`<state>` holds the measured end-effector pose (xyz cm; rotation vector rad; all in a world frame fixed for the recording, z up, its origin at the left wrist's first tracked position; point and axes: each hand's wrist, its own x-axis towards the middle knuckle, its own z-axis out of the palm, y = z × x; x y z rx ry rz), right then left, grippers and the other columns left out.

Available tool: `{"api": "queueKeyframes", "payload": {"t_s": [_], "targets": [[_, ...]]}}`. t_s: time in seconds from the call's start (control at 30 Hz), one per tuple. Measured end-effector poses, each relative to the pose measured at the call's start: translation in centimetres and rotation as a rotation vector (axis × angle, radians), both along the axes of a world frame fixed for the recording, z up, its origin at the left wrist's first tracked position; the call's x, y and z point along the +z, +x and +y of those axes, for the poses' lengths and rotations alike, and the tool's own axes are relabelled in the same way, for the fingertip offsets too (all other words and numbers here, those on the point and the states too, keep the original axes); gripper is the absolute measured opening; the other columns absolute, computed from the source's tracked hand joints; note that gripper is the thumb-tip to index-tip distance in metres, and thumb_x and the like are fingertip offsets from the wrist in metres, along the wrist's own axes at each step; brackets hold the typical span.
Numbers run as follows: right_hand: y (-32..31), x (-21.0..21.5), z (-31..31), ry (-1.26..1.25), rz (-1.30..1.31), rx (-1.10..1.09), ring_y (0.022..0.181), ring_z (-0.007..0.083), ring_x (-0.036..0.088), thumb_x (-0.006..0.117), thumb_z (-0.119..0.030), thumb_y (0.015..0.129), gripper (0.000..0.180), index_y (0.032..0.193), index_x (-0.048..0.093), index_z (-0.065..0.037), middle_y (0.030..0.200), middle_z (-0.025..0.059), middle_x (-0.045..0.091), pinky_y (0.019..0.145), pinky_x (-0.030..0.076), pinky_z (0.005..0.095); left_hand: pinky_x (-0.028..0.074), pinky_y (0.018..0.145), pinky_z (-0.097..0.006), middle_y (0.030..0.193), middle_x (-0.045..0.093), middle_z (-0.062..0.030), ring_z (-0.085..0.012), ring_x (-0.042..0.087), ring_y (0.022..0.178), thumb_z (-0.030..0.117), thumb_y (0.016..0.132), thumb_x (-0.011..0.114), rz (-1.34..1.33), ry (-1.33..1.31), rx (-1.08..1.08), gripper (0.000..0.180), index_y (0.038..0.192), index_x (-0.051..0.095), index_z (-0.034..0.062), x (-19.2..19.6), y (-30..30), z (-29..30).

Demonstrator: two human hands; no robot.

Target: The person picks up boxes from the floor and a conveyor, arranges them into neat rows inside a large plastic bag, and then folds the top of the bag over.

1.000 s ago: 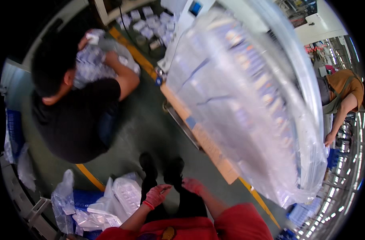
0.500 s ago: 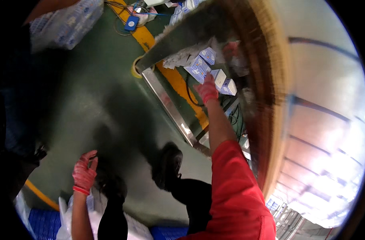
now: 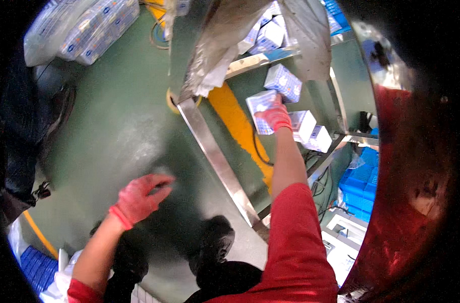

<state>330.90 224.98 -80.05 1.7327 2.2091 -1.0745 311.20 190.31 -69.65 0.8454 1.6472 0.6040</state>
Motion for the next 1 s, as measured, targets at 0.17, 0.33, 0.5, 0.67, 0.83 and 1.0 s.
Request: {"api": "queueKeyframes", "payload": {"t_s": [0.17,0.33,0.5,0.67,0.83,1.0], "targets": [[0.8,5.1,-6.5,-1.087,1.290,-0.357,0.103,0.0278,0.047,0.058,-0.024,0.070,0.058,0.118,0.035,0.000,0.111,0.0152,0.048,0.089,0.036,0.0432,0.041,0.077,-0.029,0.101,0.054,-0.0102,-0.0169,0.052,0.089,0.019,0.072,0.061,-0.346,0.379,0.351,0.045,0.112,0.044,0.0036,-4.4,4.5,4.2],[-1.4,9.0,-11.9,-0.376,0.635,0.282,0.076,0.0165,0.055,0.063,-0.020,0.068,0.037,0.099,0.054,-0.001,0.086,0.0076,0.058,0.070,0.042,0.0262,0.041,0.078,-0.031,0.097,0.054,-0.0082,-0.0197,0.052,0.092,0.014,0.066,0.065,-1.109,0.334,0.779,0.046,0.106,0.047,0.0014,-3.0,6.7,4.2],[5.2,4.8,2.7,1.052,-0.223,-0.030,0.104,0.0346,0.044,0.068,-0.043,0.056,0.075,0.110,0.043,0.003,0.110,0.0217,0.046,0.088,0.035,0.0361,0.044,0.075,-0.032,0.091,0.056,-0.0093,-0.0204,0.055,0.084,0.012,0.066,0.064,-1.055,0.131,1.000,0.045,0.106,0.046,0.0007,-5.4,4.5,0.9],[11.5,0.4,6.3,0.483,-0.144,-0.255,0.098,0.0279,0.048,0.070,-0.026,0.055,0.072,0.112,0.039,0.004,0.108,0.0205,0.047,0.085,0.036,0.0304,0.045,0.067,-0.032,0.087,0.057,-0.0141,-0.0226,0.057,0.076,0.018,0.061,0.070,-0.219,0.020,0.942,0.049,0.098,0.044,-0.0034,-7.2,1.7,-2.3],[0.6,9.4,-6.7,0.309,0.977,-0.215,0.094,0.0203,0.046,0.065,-0.017,0.059,0.050,0.102,0.046,-0.002,0.103,0.0090,0.048,0.081,0.037,0.0309,0.043,0.068,-0.035,0.081,0.055,-0.0165,-0.0308,0.055,0.075,0.026,0.054,0.072,0.617,-0.257,0.781,0.056,0.093,0.042,-0.0014,-6.9,-0.2,-6.3],[-5.4,8.4,-21.6,0.129,0.768,0.363,0.097,0.0259,0.045,0.072,-0.019,0.055,0.063,0.109,0.041,-0.008,0.104,0.0110,0.045,0.079,0.041,0.0347,0.043,0.072,-0.035,0.087,0.054,-0.0165,-0.0312,0.053,0.084,0.024,0.052,0.070,0.627,-0.516,0.820,0.061,0.101,0.041,0.0034,-5.6,0.8,-5.7]]}}
